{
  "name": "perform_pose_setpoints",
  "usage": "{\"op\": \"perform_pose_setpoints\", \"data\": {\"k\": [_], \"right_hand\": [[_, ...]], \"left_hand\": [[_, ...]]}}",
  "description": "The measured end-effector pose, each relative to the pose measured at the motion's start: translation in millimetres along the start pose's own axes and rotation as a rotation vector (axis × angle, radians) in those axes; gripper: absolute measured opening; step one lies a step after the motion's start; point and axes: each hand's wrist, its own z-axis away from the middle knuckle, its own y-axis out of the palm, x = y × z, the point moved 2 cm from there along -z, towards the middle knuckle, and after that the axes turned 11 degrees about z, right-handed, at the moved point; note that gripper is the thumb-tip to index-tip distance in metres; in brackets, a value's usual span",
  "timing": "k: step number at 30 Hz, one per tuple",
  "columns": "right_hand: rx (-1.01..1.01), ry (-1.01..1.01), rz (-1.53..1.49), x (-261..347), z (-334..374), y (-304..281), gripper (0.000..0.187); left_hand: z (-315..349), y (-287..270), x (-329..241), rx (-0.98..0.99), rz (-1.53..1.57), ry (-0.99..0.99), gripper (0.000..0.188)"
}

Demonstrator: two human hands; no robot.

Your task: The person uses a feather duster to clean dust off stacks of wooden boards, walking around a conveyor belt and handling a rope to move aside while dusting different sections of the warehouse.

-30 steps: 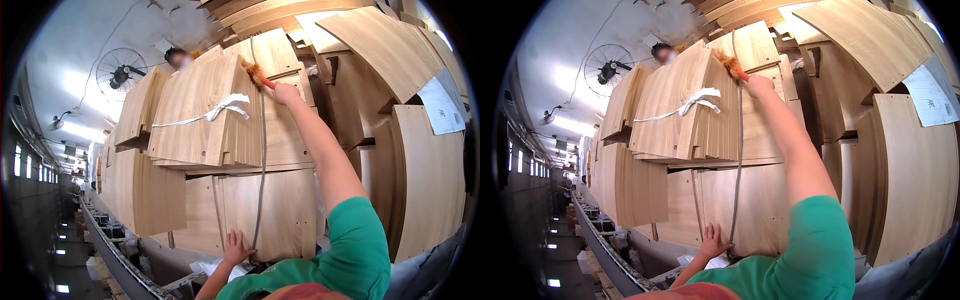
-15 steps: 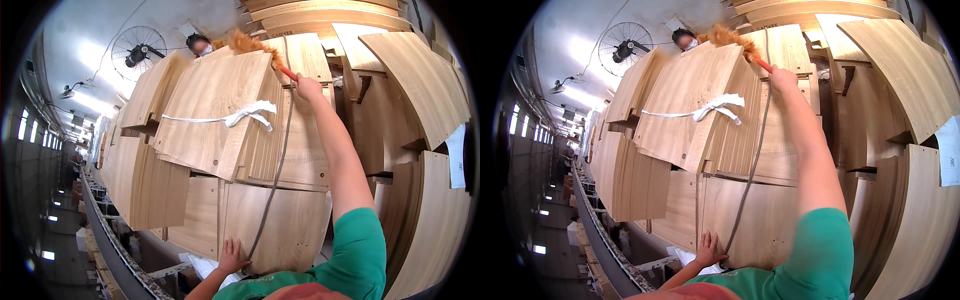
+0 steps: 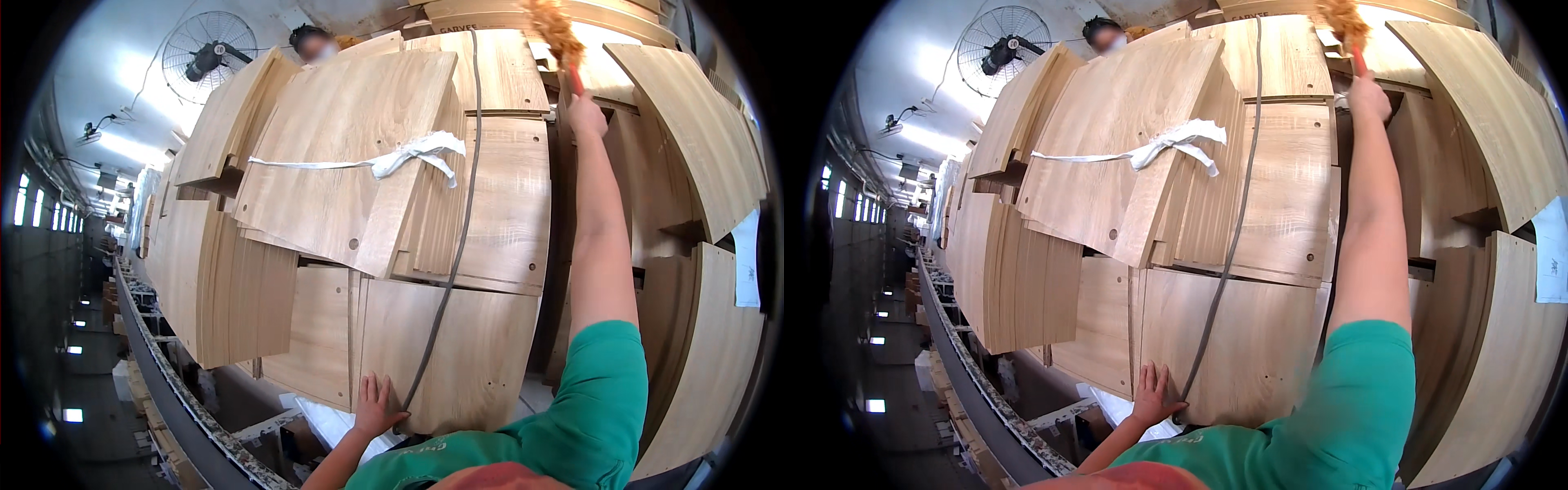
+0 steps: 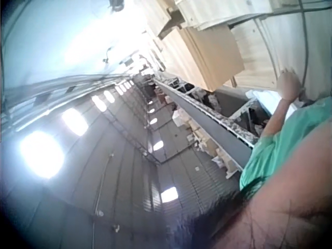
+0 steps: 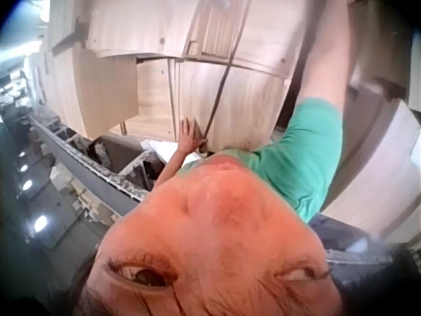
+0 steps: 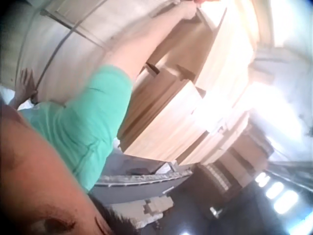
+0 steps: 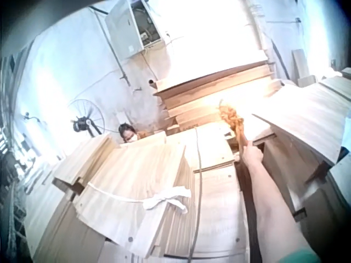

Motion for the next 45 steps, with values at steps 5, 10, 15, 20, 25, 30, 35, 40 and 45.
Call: {"op": "perform_pose_setpoints", "data": {"k": [5,10,15,20,25,30,35,40,45], "right_hand": [[-0.06,0.253,0.015,-133,-68,75,0.044],[0.209,0.143,-0.405,-150,10,72,0.045],[0.0,-0.163,-0.216,-196,132,96,0.045],[0.199,-0.191,-0.275,-267,320,109,0.04],[0.55,0.16,-0.79,-393,437,168,0.032],[0.731,0.461,-1.547,-313,566,7,0.025],[0.565,0.29,-0.671,-311,653,-26,0.008],[0.282,0.348,-0.111,-360,762,-30,0.026],[0.211,0.469,-0.204,-378,826,-50,0.028]], "left_hand": [[0,-2,-4,0.008,0.003,-0.01,0.1],[7,6,2,-0.03,0.031,-0.036,0.099],[11,3,5,-0.013,0.041,-0.05,0.1],[17,5,14,0.006,0.056,-0.059,0.101],[17,5,25,-0.031,0.012,0.037,0.101],[13,-7,26,-0.014,-0.074,0.124,0.101],[12,0,36,-0.086,-0.031,0.199,0.103],[27,-2,37,-0.116,0.006,0.288,0.094],[41,29,61,-0.246,0.334,0.56,0.079]]}}
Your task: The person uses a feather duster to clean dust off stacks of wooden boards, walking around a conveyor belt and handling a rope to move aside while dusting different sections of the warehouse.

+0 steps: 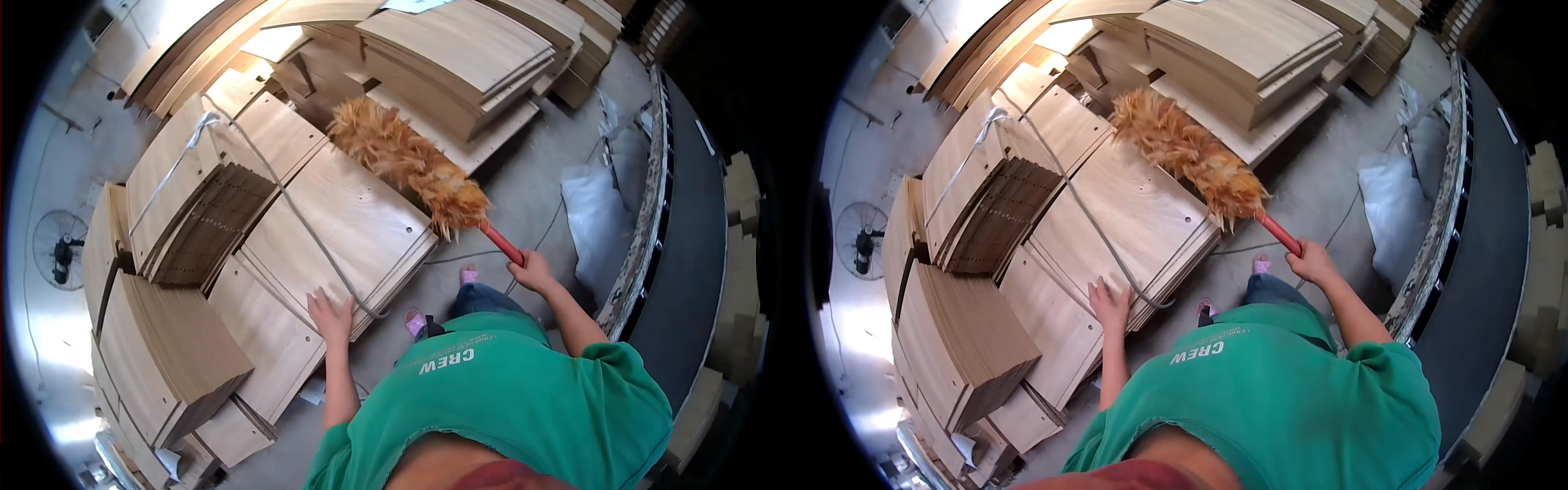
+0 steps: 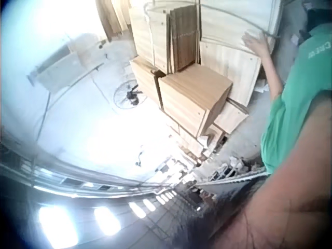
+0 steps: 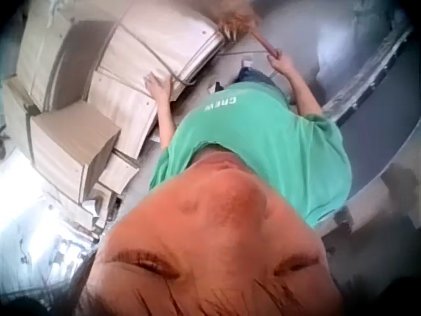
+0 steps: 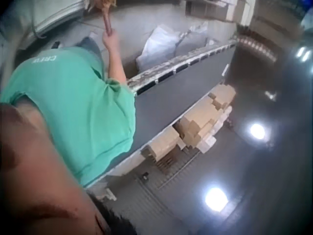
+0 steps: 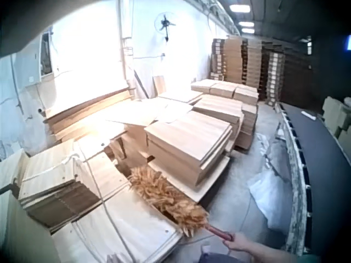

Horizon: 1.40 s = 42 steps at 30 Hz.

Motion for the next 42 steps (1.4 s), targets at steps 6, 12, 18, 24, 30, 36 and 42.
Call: {"op": "perform_pose_setpoints", "data": {"k": [6,12,18,24,30,36,42], "right_hand": [[-0.107,0.118,0.101,-76,-51,-25,0.026],[-0.164,0.371,0.379,-262,-55,-96,0.017],[-0.3,0.472,0.398,-386,-107,-197,0.016],[-0.408,0.671,0.314,-455,-134,-270,0.022],[-0.533,0.621,-0.041,-492,-174,-274,0.028],[-0.698,0.486,-0.345,-487,-271,-327,0.028],[-0.508,0.64,-0.556,-489,-398,-341,0.026]], "left_hand": [[35,45,-39,0.054,0.295,-0.03,0.048],[9,115,-140,-0.003,0.17,0.199,0.037],[-27,229,-278,0.185,0.293,0.229,0.03],[-31,322,-412,0.466,0.303,0.495,0.027],[-77,402,-469,0.627,0.309,0.324,0.027],[-143,520,-588,0.745,0.391,0.515,0.025],[-207,603,-728,0.736,0.544,0.73,0.025]]}}
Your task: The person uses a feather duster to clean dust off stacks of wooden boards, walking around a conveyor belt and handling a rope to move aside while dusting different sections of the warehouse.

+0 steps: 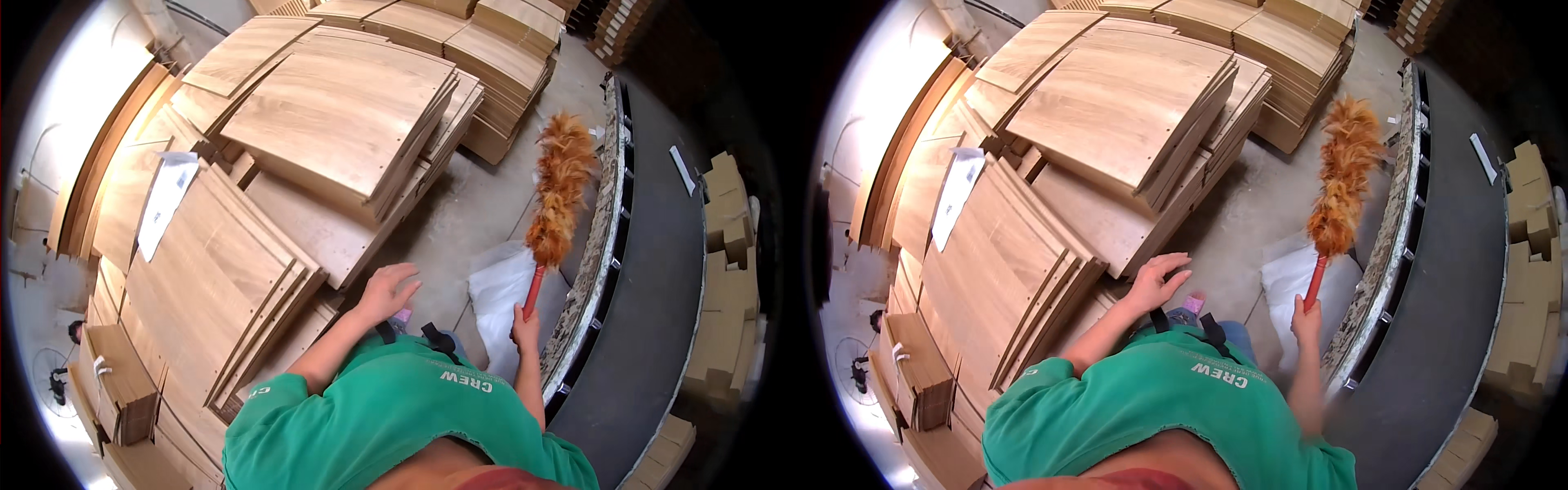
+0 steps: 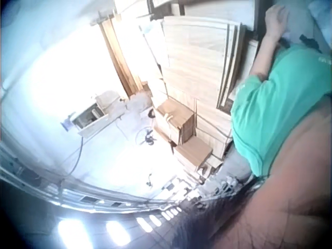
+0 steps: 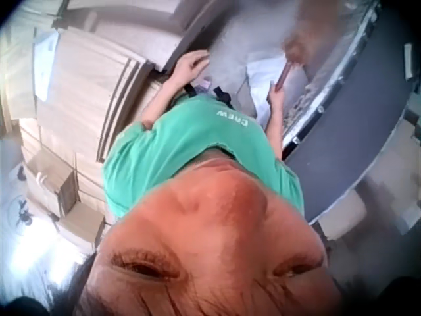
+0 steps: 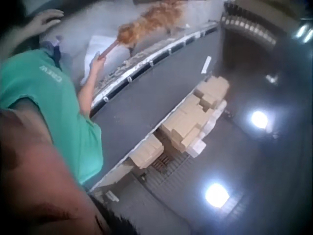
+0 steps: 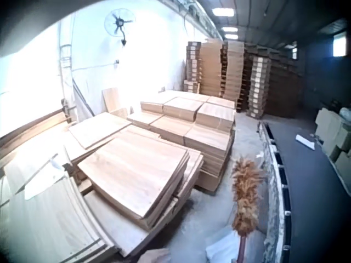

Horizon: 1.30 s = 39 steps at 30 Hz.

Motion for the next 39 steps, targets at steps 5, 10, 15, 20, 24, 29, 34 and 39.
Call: {"op": "perform_pose_setpoints", "data": {"k": [5,10,15,20,24,29,34,39], "right_hand": [[0.307,0.218,-0.313,77,-62,-5,0.025],[0.03,-0.353,-0.109,168,-185,8,0.028],[0.174,-0.467,0.346,186,-336,65,0.031],[0.291,-0.629,0.294,255,-402,29,0.034],[0.317,-0.674,0.305,297,-429,39,0.034],[0.53,-0.999,0.523,323,-453,64,0.034],[0.29,-1.096,0.693,393,-533,80,0.035],[0.315,-1.09,0.697,487,-550,109,0.038]], "left_hand": [[-95,2,-8,0.039,-0.007,-0.018,0.023],[-181,4,-18,-0.084,-0.117,0.088,0.021],[-271,17,-31,-0.363,-0.222,0.077,0.02],[-318,4,-33,-0.532,-0.436,-0.015,0.018],[-355,-10,-30,-0.522,-0.544,-0.065,0.02],[-402,-71,-17,-0.365,-0.712,-0.146,0.028],[-445,-114,22,-0.445,-0.712,-0.195,0.037],[-467,-125,60,-0.529,-0.79,-0.159,0.04]]}}
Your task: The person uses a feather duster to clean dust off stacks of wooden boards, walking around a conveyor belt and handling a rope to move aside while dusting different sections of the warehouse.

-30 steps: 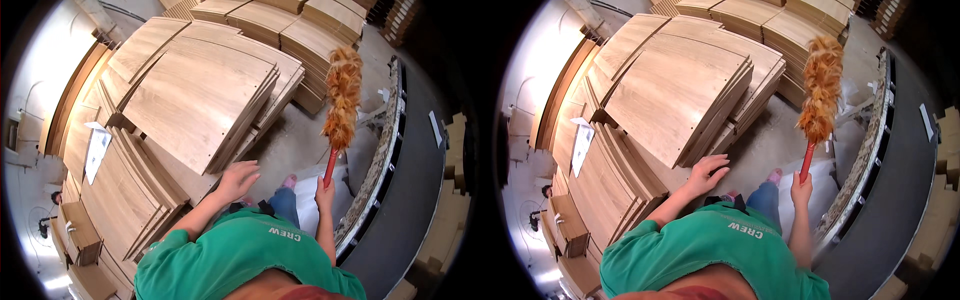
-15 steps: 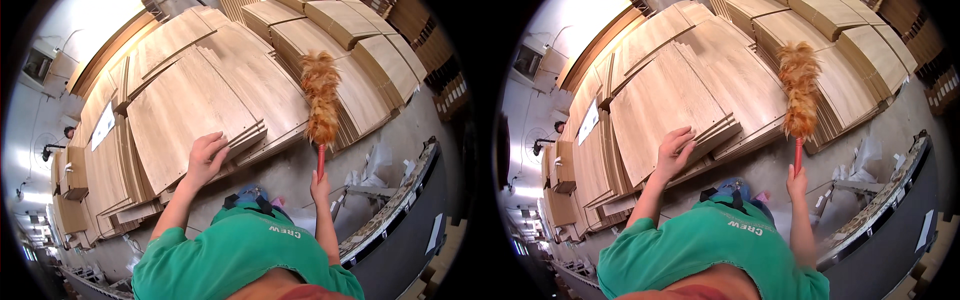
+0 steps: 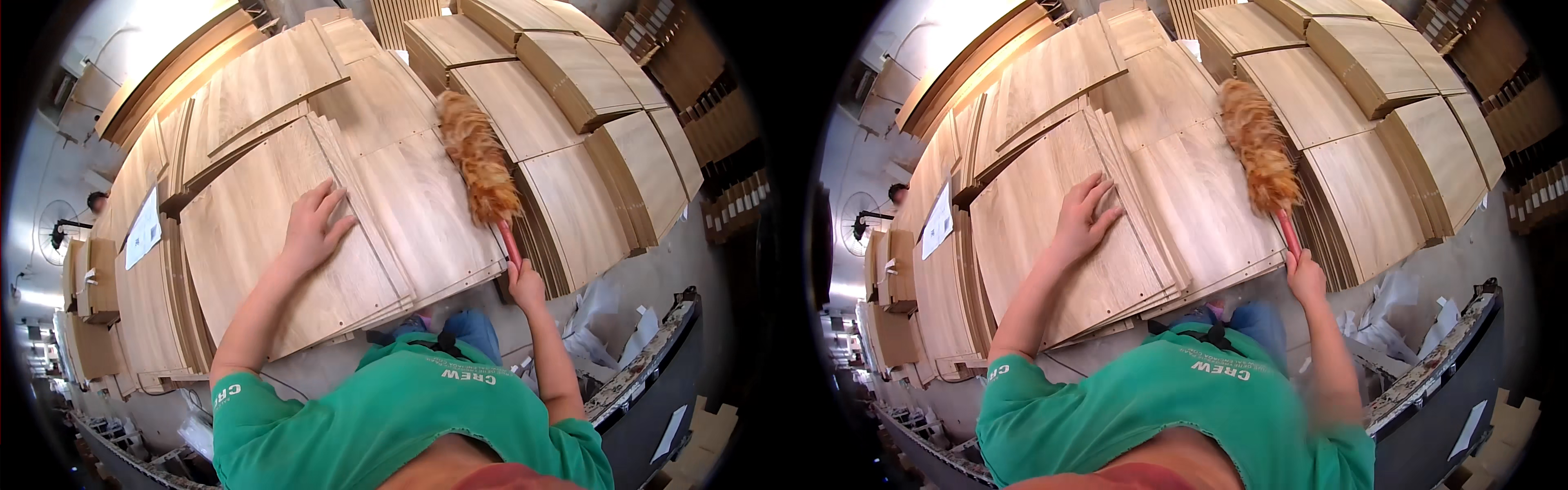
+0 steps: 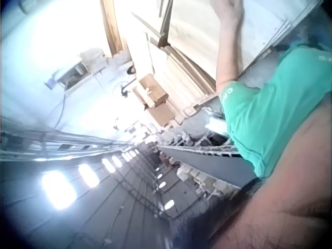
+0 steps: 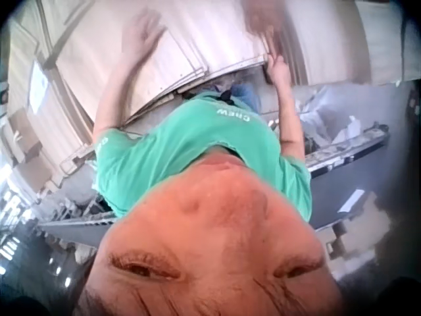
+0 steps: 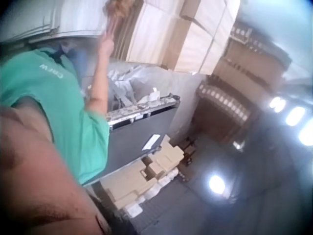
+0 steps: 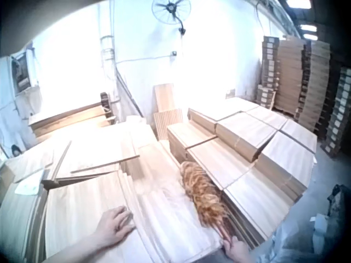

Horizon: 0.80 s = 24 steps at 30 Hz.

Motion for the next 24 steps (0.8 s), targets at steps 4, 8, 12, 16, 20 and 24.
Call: {"op": "perform_pose_setpoints", "data": {"k": [4,8,12,16,20,24], "right_hand": [[0.229,-0.35,0.114,48,-55,-1,0.04],[0.148,-0.366,0.133,60,-188,3,0.04],[0.017,-0.199,-0.033,86,-325,0,0.042],[0.101,-0.302,0.029,124,-377,-5,0.039],[0.166,-0.295,0.011,131,-437,10,0.04],[0.164,-0.302,-0.05,162,-479,7,0.041]], "left_hand": [[-11,10,8,-0.114,-0.062,-0.073,0.037],[-16,16,4,-0.096,-0.121,-0.145,0.037],[-26,15,-3,-0.085,-0.244,-0.246,0.042],[-28,14,-8,0.01,-0.332,-0.309,0.044],[-34,15,-9,0.08,-0.38,-0.384,0.049],[-38,16,-9,0.138,-0.367,-0.425,0.05]]}}
